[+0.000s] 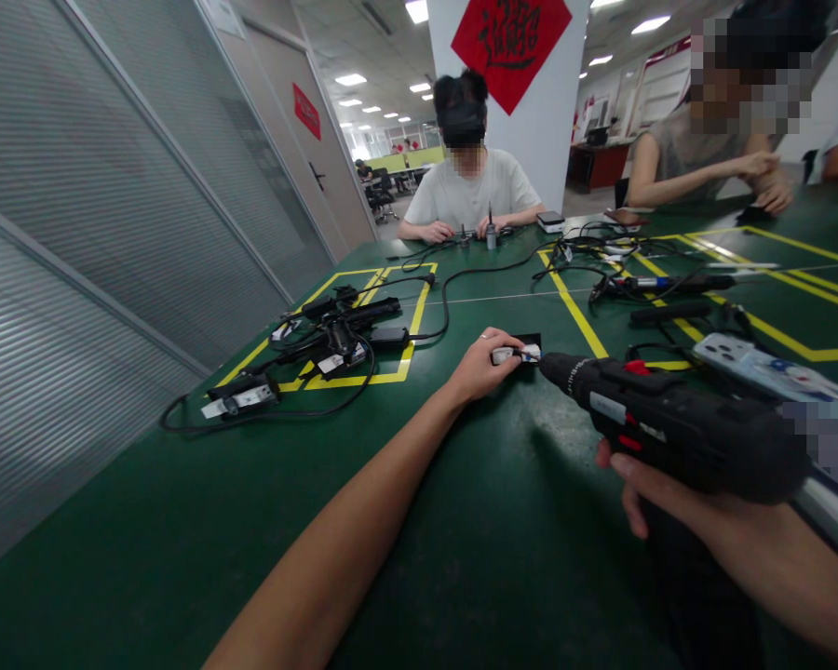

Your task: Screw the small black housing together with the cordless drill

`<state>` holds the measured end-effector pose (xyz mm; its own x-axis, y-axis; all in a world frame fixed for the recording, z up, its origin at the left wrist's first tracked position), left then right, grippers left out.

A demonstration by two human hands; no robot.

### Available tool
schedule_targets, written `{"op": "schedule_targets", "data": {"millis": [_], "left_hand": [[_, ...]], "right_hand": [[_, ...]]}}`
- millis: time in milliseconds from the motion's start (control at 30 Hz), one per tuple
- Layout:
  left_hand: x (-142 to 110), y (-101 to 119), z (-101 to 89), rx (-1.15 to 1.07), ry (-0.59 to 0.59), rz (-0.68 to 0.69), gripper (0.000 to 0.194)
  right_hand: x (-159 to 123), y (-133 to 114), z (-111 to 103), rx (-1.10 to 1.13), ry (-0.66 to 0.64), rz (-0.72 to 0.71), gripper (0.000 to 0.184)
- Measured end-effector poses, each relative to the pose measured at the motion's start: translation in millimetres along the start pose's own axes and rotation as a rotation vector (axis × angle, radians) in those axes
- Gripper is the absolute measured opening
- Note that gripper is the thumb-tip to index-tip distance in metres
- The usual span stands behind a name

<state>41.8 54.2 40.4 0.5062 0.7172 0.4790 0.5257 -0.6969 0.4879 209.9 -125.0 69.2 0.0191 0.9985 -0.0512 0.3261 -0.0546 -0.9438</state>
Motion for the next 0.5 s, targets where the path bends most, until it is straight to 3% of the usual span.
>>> {"op": "schedule_targets", "data": {"millis": [67,167,500], "left_hand": [[-0.4,-1.4,0.0,-0.013,0.014,-0.007,0.03],[-0.8,-4.3,0.2,-0.015,0.024,-0.035,0.034],[1.0,-3.7,1.1,-0.011,0.005,-0.02,0.022]], "right_hand": [[-1.3,2.7,4.7,0.037,-0.057,0.061,0.034],[-1.6,-0.3,2.4,0.046,-0.028,0.056,0.035],[-1.3,8.0,0.5,-0.137,-0.022,0.117,0.05]]}}
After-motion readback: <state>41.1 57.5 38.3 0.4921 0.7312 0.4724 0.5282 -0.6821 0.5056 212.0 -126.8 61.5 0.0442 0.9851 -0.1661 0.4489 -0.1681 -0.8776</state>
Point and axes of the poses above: each hand's wrist, its own x-axis towards the middle knuckle, its own z-axis out of the palm, y = z × x, the point moved 8 cm from there along x, towards the middle knuckle, and after that the axes turned 10 degrees about x, right-handed, at the moved point
